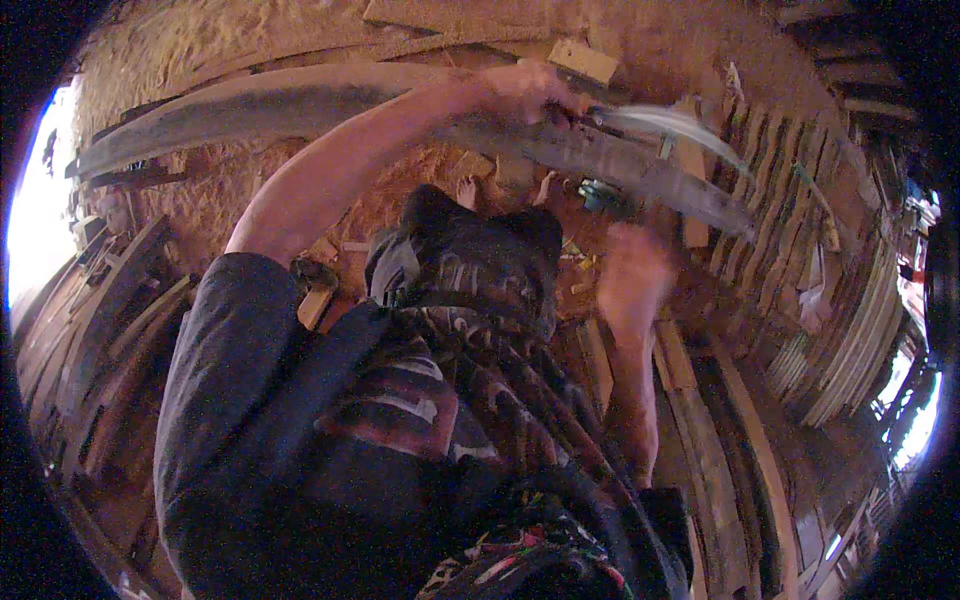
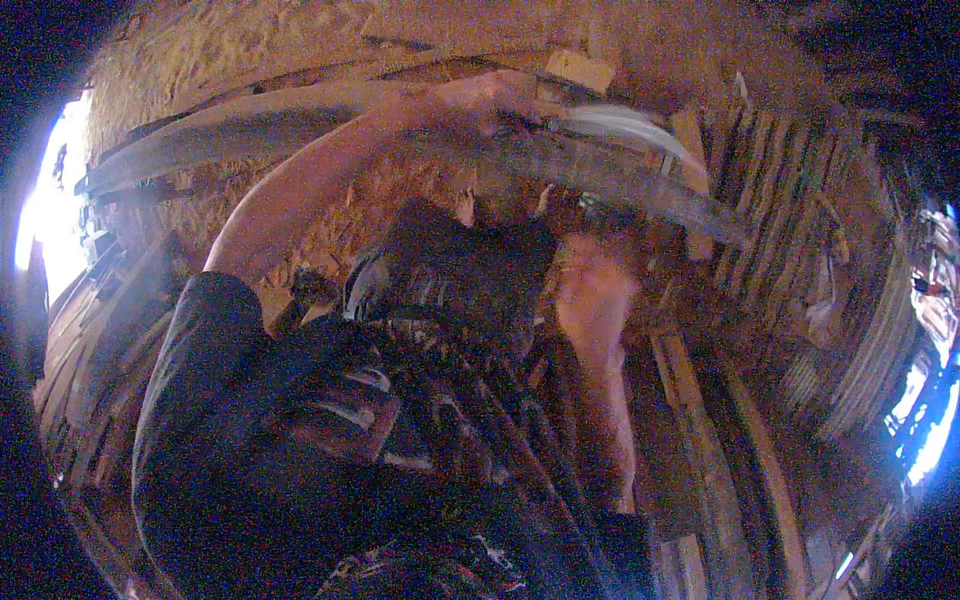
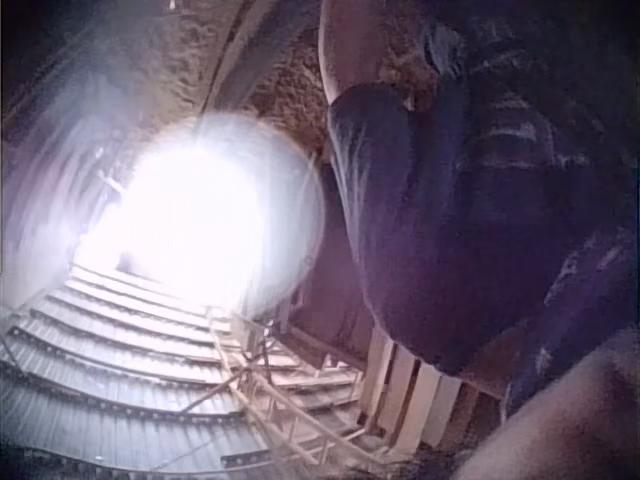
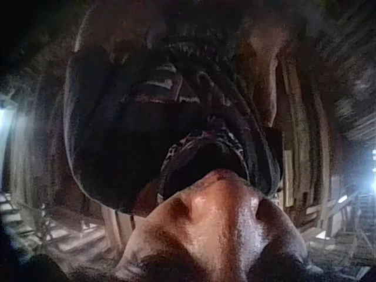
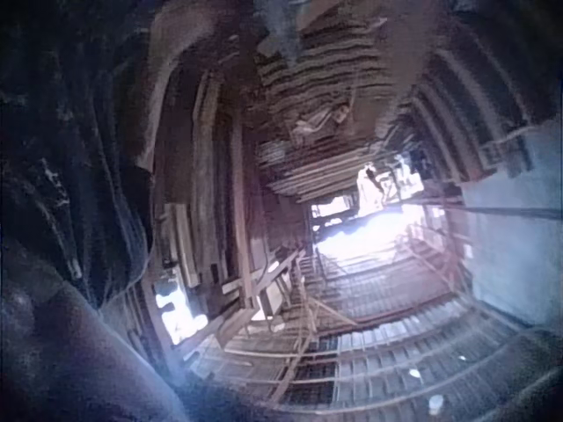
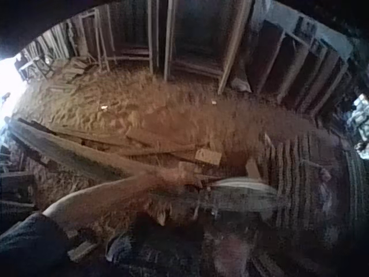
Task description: The person hammers nails into a long wooden plank using a hammer. They repeatedly position the plank, insert nails, and strike them until the plank is secured.
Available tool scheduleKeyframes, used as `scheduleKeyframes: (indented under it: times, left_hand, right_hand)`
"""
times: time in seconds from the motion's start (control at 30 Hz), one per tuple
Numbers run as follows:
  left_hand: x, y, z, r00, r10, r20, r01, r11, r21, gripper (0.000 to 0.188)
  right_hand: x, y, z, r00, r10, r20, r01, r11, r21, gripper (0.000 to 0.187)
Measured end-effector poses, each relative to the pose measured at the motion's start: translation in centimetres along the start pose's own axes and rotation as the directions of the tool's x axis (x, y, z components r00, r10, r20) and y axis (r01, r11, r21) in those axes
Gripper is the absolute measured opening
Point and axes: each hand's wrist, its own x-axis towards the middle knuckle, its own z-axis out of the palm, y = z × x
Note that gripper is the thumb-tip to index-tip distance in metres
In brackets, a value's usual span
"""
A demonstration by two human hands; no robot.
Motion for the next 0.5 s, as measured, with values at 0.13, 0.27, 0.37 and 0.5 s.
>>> scheduleKeyframes:
  times: [0.13,0.27,0.37,0.5]
  left_hand:
    - [-1.4,1.4,0.4,0.998,-0.05,-0.031,0.052,0.998,0.047,0.039]
    - [-1.4,-1.1,1.6,0.997,0.029,-0.077,-0.025,0.998,0.057,0.036]
    - [-1.4,1.1,0.3,0.998,-0.006,-0.063,0.01,0.998,0.055,0.032]
    - [-2.1,1.2,0.1,0.997,-0.045,-0.069,0.056,0.984,0.167,0.029]
  right_hand:
    - [0.5,-1.6,-2.5,0.986,0.136,0.094,-0.119,0.979,-0.163,0.04]
    - [-0.8,-2.1,-0.4,0.988,0.066,-0.137,-0.034,0.973,0.228,0.039]
    - [0.6,0.7,2.0,0.989,-0.151,-0.008,0.142,0.946,-0.29,0.034]
    - [1.3,1.9,1.1,0.934,0.355,0.036,-0.35,0.932,-0.093,0.033]
